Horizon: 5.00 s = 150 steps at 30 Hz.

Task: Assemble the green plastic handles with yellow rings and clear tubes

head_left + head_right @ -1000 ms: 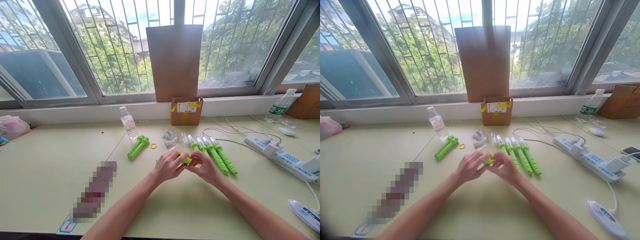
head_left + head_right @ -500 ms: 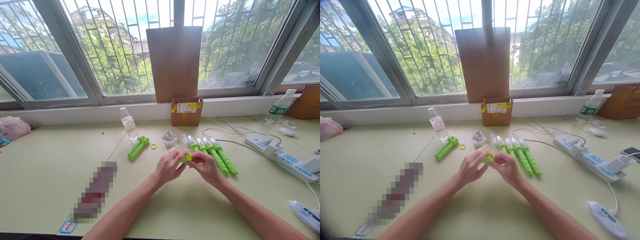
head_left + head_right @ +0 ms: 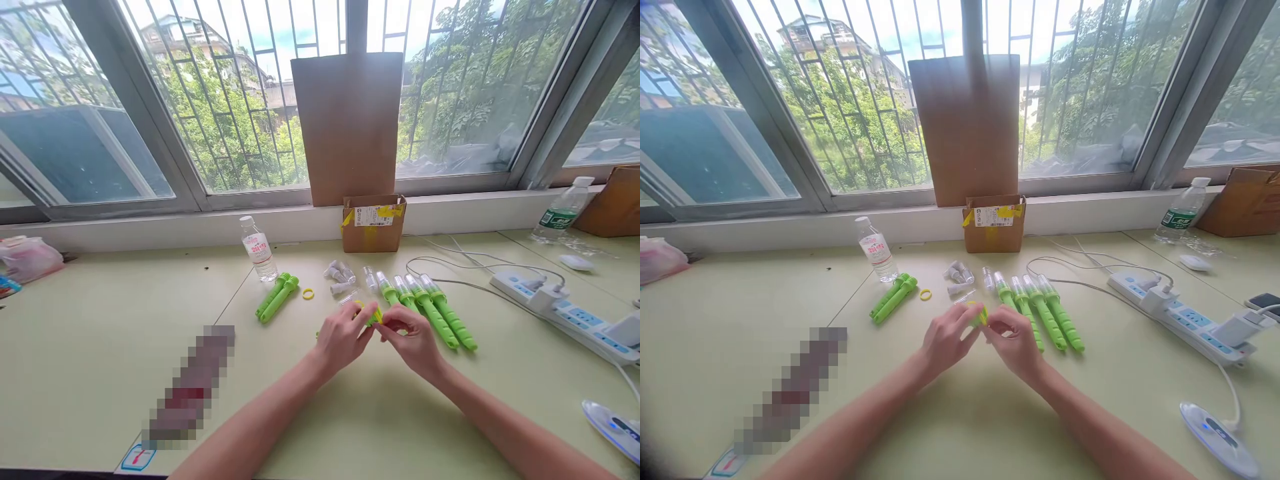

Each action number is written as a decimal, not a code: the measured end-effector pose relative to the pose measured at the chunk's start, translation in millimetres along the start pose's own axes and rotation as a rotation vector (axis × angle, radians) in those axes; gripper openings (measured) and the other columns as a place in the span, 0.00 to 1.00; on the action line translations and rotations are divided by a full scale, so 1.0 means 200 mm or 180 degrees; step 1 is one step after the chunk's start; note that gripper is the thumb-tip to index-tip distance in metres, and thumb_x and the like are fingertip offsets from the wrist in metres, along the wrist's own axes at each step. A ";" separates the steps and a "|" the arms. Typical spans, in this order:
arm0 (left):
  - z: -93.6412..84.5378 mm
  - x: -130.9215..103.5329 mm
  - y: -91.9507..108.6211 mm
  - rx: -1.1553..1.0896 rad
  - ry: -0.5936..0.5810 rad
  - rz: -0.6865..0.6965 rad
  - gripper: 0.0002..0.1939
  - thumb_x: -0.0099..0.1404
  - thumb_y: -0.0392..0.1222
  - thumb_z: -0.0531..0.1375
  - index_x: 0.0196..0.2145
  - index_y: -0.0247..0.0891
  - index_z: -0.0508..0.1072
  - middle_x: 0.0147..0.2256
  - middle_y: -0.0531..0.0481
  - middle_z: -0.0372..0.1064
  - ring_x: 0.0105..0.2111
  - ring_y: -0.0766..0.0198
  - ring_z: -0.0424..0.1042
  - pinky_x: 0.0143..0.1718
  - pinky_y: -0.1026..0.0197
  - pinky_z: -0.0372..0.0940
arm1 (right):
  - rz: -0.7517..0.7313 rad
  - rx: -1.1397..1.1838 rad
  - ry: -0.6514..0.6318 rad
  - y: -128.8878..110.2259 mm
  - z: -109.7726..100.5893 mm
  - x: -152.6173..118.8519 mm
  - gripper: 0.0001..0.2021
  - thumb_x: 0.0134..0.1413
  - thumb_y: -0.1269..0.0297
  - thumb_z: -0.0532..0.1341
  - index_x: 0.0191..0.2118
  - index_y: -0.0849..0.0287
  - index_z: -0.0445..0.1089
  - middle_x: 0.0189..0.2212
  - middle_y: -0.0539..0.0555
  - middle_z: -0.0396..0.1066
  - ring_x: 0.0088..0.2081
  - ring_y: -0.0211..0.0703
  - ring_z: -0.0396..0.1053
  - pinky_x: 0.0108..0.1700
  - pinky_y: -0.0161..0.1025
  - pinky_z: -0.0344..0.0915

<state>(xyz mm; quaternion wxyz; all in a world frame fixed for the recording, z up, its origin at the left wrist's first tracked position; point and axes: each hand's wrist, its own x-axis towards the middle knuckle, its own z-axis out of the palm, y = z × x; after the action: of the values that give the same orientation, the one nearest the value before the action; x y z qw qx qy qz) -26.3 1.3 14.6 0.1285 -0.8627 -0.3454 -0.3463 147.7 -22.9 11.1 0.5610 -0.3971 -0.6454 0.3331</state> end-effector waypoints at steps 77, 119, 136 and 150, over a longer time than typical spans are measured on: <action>-0.07 0.09 0.04 -0.4055 -0.0605 -0.2121 0.26 0.63 0.54 0.58 0.51 0.33 0.68 0.19 0.58 0.60 0.14 0.72 0.58 0.11 0.69 0.56 | -0.0663 -0.0101 -0.0197 0.06 -0.02 0.06 0.08 0.51 0.66 0.66 0.38 0.55 0.69 0.33 0.50 0.71 0.33 0.41 0.74 0.36 0.42 0.78; -0.10 0.10 0.05 -0.5260 -0.1224 -0.2794 0.25 0.61 0.57 0.58 0.49 0.37 0.66 0.23 0.56 0.62 0.16 0.71 0.62 0.11 0.70 0.55 | -0.0795 -0.0328 -0.0151 0.05 -0.01 0.03 0.15 0.47 0.64 0.69 0.40 0.52 0.64 0.40 0.52 0.66 0.38 0.42 0.70 0.32 0.38 0.76; -0.09 0.09 0.02 -0.5562 -0.1542 -0.2984 0.20 0.61 0.59 0.57 0.36 0.38 0.63 0.23 0.54 0.66 0.15 0.70 0.63 0.10 0.71 0.53 | -0.0863 -0.0129 -0.0083 0.04 -0.01 0.02 0.10 0.49 0.63 0.67 0.37 0.53 0.66 0.37 0.52 0.65 0.33 0.40 0.70 0.31 0.41 0.77; -0.05 0.08 0.06 -0.4989 -0.1453 -0.3001 0.31 0.62 0.67 0.50 0.46 0.34 0.66 0.17 0.58 0.59 0.15 0.71 0.57 0.16 0.68 0.52 | -0.0049 0.0334 -0.0197 0.07 -0.01 0.02 0.14 0.50 0.59 0.66 0.36 0.54 0.60 0.42 0.54 0.71 0.43 0.45 0.72 0.38 0.41 0.77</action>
<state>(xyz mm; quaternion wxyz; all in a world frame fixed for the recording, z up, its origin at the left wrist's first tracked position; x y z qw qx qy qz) -14.2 -4.2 33.7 -0.7126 -0.5216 -0.3443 -0.3188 151.4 -12.8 1.4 0.5634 -0.3518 -0.6471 0.3742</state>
